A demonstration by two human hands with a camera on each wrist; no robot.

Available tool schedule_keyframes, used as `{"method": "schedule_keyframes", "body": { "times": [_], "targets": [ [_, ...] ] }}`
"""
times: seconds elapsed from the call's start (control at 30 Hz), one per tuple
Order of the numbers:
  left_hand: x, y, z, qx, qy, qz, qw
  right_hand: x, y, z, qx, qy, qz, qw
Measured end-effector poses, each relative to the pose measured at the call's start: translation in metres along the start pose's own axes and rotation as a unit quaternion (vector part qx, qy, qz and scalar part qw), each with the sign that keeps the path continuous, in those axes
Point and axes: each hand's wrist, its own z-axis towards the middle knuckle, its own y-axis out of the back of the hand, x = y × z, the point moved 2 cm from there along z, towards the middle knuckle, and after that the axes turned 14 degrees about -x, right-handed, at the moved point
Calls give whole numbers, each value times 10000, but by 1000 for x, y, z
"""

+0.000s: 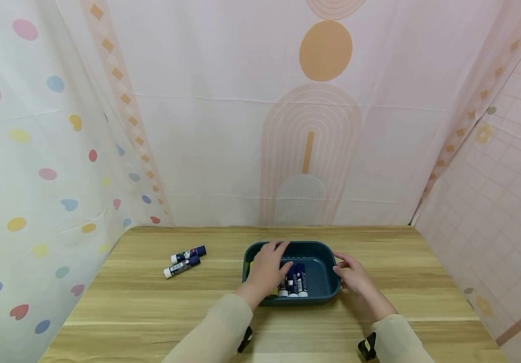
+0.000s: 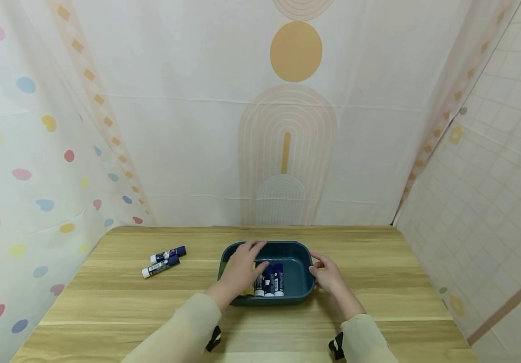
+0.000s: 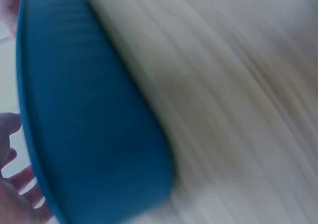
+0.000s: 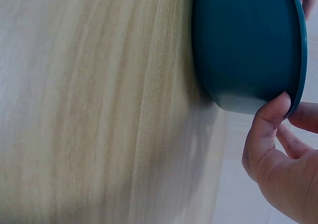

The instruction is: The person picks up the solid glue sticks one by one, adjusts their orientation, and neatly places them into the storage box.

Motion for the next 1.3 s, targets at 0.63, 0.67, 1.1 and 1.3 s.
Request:
{"method": "schedule_keyframes", "body": {
  "times": [0.63,0.67,1.1,1.3],
  "targets": [
    [140,62,-40,-950,504,553,9927,2,3,1,-29,-6,6,10000],
    [147,64,-43,-902,521,639,9925,2,3,1,-35,-7,20,10000],
    [197,77,-80,-271,979,1142,9883,1,5,1,8,-6,39,10000],
    [199,77,-82,-124,991,1332,9860,1,5,0,15,3,23,10000]
  ]
}}
